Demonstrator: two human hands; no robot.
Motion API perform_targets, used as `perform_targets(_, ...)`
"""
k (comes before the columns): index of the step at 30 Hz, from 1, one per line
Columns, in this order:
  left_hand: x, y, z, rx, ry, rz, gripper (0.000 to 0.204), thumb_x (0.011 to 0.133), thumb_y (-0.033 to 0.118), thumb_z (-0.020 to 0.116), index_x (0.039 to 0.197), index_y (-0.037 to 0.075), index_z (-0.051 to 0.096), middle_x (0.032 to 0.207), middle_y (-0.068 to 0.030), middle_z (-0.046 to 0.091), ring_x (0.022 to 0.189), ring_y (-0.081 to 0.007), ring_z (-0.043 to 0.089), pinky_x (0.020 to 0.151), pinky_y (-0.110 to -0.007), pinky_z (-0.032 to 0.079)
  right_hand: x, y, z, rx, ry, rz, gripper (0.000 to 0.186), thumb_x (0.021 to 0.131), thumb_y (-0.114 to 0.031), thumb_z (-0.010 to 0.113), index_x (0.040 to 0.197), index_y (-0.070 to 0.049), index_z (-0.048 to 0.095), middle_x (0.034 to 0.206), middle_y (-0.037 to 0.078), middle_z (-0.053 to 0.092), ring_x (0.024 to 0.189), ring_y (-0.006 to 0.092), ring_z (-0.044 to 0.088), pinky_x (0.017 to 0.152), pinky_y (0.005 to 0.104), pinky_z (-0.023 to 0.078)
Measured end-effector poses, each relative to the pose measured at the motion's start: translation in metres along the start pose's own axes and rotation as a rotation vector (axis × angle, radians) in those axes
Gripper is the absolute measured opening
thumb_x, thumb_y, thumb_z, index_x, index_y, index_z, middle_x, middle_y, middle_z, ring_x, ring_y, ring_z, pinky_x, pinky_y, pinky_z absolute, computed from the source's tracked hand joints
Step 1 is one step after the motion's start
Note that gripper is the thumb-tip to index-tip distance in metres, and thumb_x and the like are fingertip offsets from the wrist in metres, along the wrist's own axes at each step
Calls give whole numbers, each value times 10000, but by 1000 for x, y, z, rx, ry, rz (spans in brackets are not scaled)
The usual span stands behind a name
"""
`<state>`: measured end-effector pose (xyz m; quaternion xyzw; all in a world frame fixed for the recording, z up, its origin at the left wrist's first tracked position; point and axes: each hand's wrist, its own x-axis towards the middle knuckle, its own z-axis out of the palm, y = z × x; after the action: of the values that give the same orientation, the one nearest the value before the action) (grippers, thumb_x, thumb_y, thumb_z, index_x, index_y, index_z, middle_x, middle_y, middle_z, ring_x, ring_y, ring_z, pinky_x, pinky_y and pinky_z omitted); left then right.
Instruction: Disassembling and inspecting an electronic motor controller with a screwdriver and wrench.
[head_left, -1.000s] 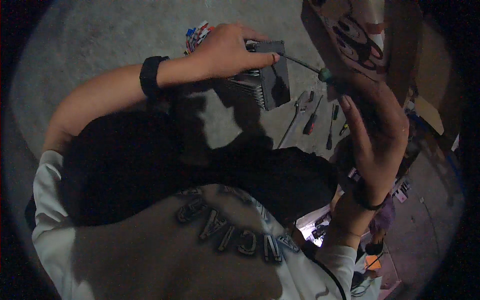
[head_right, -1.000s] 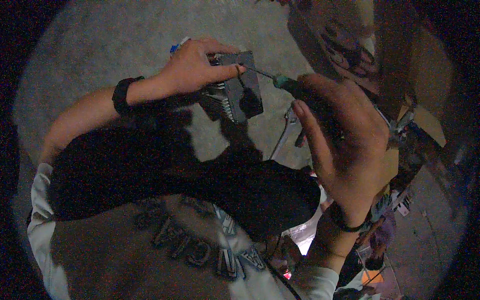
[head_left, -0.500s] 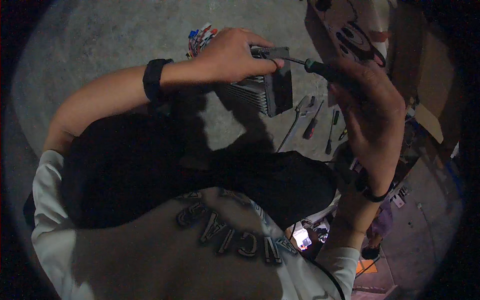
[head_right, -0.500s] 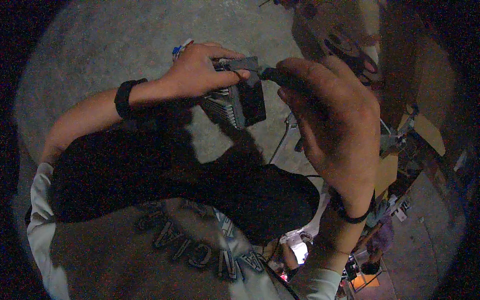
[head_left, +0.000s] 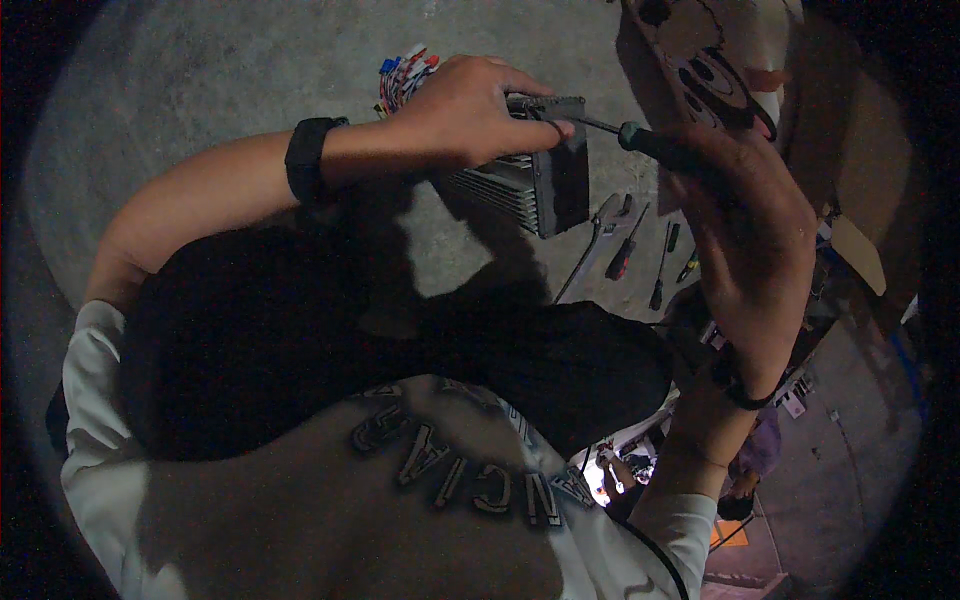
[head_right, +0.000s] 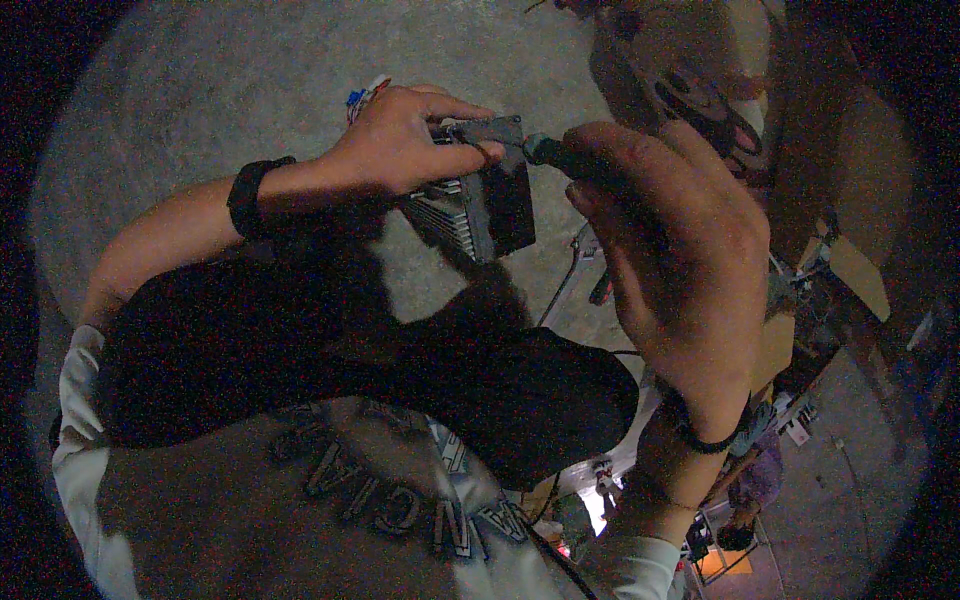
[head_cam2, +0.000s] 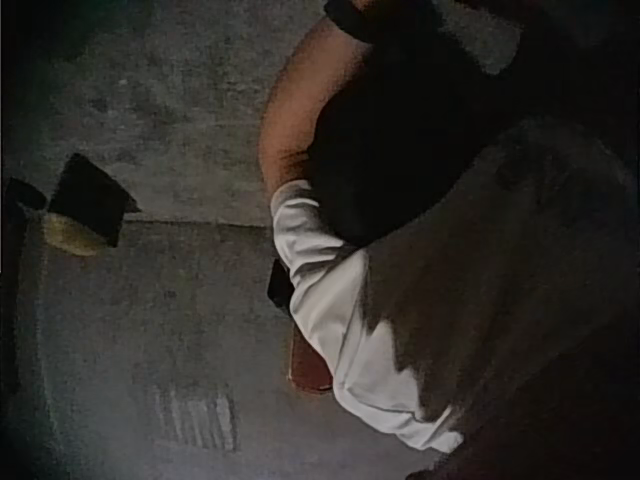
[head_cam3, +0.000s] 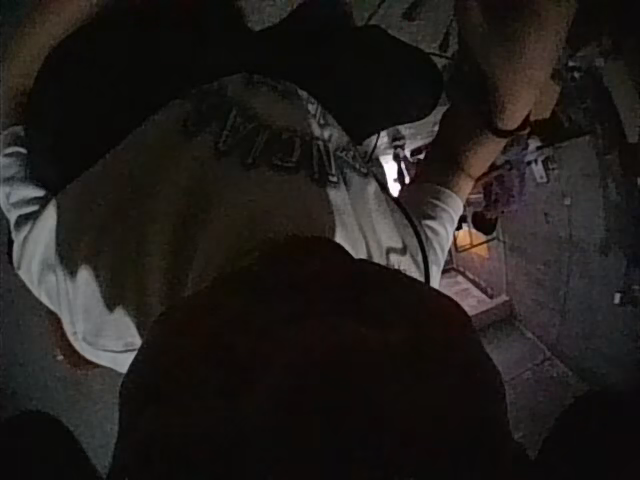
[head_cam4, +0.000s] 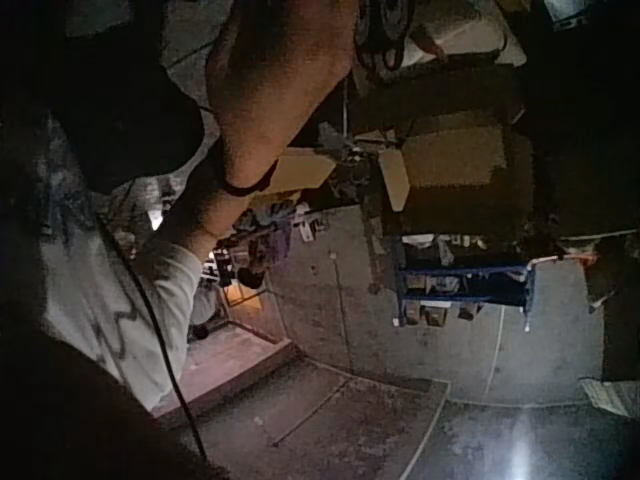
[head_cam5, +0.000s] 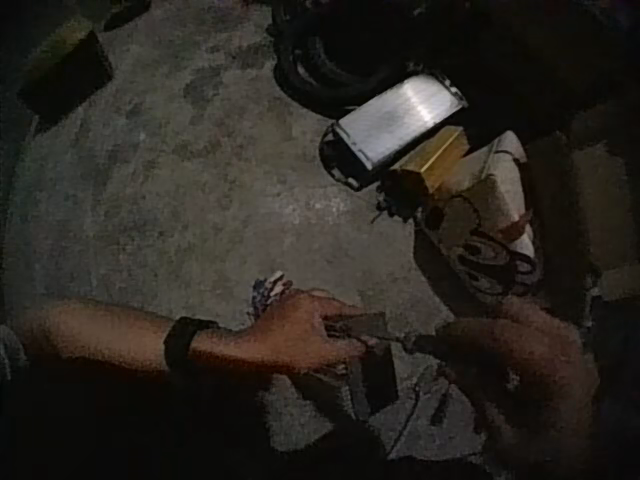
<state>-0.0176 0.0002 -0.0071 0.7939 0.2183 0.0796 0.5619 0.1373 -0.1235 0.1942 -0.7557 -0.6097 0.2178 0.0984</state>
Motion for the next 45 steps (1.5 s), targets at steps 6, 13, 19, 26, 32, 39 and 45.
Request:
perform_targets(6,0,0,0,-21,9,17,610,752,541,766,1025,-5,762,990,-253,719,938,-380,700,874,-407,538,0,2,2,53,27,2,284,826,63,664,1106,22,686,1020,133,700,938,233,674,852,318,504)
perform_targets(13,0,1,0,1,-4,-22,618,759,546,765,1055,3,757,1023,-253,712,953,-375,696,868,-406,537,-1,-7,4,-35,18,31,298,807,79,673,1090,-11,697,1011,112,681,894,218,672,779,308,524)
perform_targets(19,1,0,0,-49,-26,-31,621,764,553,760,1070,12,757,997,-244,715,943,-375,695,870,-403,532,-4,-13,7,-118,59,-44,332,773,76,717,1077,-57,707,1023,102,672,914,253,675,778,330,539)
perform_targets(26,0,-11,4,-83,-34,13,582,764,545,761,1101,71,762,1015,-216,720,952,-355,695,871,-400,533,-17,4,9,-59,93,23,305,814,20,704,1103,-77,698,999,124,652,916,301,662,755,352,526)
perform_targets(32,3,5,1,-28,-79,-15,517,814,446,781,1133,41,736,1036,-162,733,964,-257,702,880,-351,537,-85,97,30,222,302,434,263,916,-92,679,1175,-40,681,1079,75,693,926,135,631,764,284,498)
perform_targets(39,9,9,-5,-155,-175,-288,519,872,422,752,1170,0,709,989,-68,717,916,-132,645,795,-298,514,-247,263,145,769,495,1086,341,933,-149,693,1262,-66,654,934,31,675,708,90,519,653,238,418)
perform_targets(45,3,10,-4,-60,-175,-283,510,913,381,715,1234,-13,664,1047,-49,691,950,-117,609,829,-274,473,-307,274,255,978,804,1271,436,915,-236,739,1298,-59,632,1118,76,679,970,173,633,816,304,516)
